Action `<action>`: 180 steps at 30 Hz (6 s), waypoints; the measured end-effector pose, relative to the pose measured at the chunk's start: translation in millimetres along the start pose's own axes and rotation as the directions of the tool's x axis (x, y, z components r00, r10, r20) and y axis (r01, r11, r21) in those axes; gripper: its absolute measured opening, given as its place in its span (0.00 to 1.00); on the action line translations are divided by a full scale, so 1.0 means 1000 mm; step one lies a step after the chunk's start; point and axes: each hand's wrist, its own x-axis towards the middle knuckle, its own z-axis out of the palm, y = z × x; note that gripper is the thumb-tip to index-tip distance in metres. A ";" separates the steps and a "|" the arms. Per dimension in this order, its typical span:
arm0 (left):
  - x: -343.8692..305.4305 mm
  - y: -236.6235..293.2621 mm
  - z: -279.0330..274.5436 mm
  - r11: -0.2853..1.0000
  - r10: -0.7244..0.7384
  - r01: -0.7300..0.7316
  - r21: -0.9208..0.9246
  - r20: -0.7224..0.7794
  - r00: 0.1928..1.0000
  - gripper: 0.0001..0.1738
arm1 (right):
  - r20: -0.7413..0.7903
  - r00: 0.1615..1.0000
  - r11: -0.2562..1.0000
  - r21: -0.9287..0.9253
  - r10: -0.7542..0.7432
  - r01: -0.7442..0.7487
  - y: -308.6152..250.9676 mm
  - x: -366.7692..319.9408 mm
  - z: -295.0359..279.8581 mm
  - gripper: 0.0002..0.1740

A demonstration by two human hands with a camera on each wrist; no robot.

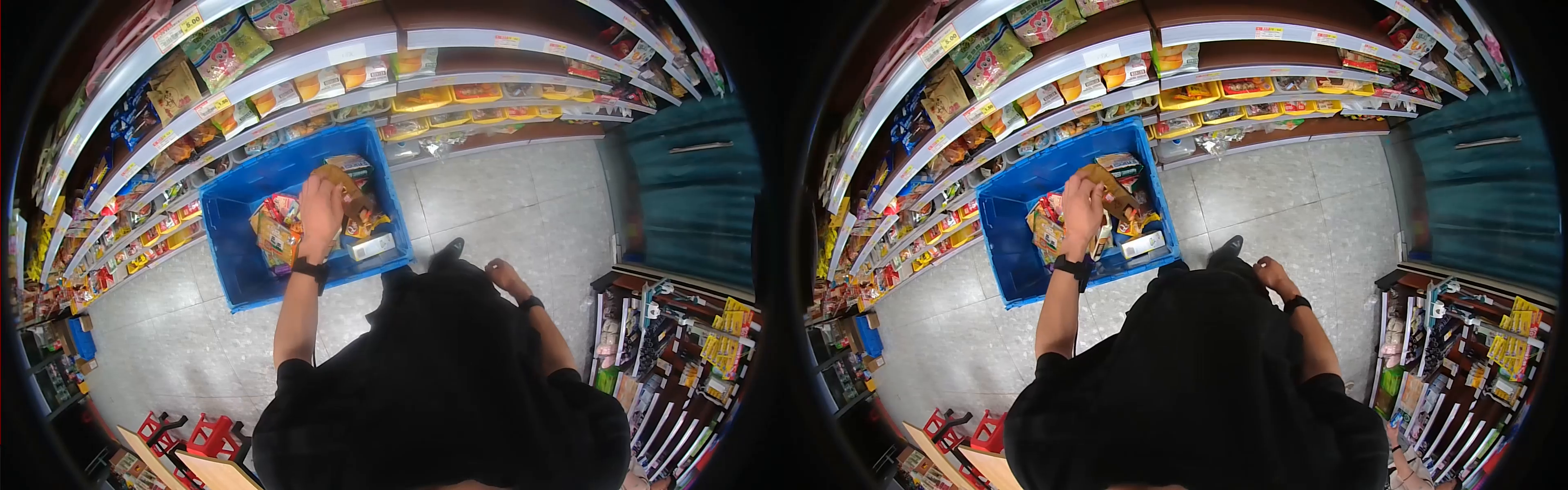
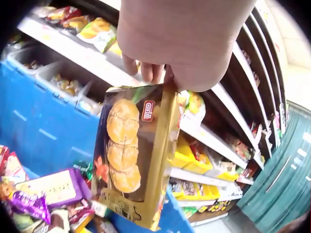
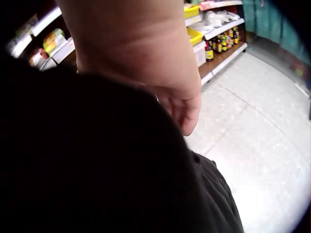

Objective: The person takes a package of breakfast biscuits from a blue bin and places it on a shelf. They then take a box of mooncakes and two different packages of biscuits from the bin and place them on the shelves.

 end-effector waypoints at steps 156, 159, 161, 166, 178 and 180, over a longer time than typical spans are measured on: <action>0.050 0.233 0.019 0.227 -0.157 0.453 -0.862 0.426 0.891 0.07 | -0.343 0.840 -0.043 0.932 -0.421 0.359 -0.140 -0.116 -0.199 0.25; 0.050 0.234 0.016 0.175 -0.127 0.464 -0.869 0.447 0.885 0.08 | -0.333 0.834 -0.058 0.937 -0.439 0.343 -0.143 -0.116 -0.199 0.26; 0.050 0.239 0.010 0.154 -0.127 0.462 -0.873 0.447 0.886 0.10 | -0.322 0.834 -0.049 0.940 -0.449 0.337 -0.146 -0.117 -0.200 0.26; 0.050 0.244 0.003 -0.033 -0.062 0.582 -0.812 0.583 0.810 0.17 | -0.244 0.839 -0.032 0.965 -0.486 0.262 -0.148 -0.121 -0.200 0.25; 0.031 0.215 -0.003 -0.012 -0.253 0.563 -0.826 0.547 0.798 0.13 | -0.247 0.843 0.040 0.953 -0.478 0.302 -0.168 -0.118 -0.176 0.23; 0.026 0.203 0.001 0.019 -0.285 0.548 -0.836 0.521 0.805 0.11 | -0.246 0.857 0.092 0.943 -0.453 0.319 -0.172 -0.123 -0.174 0.23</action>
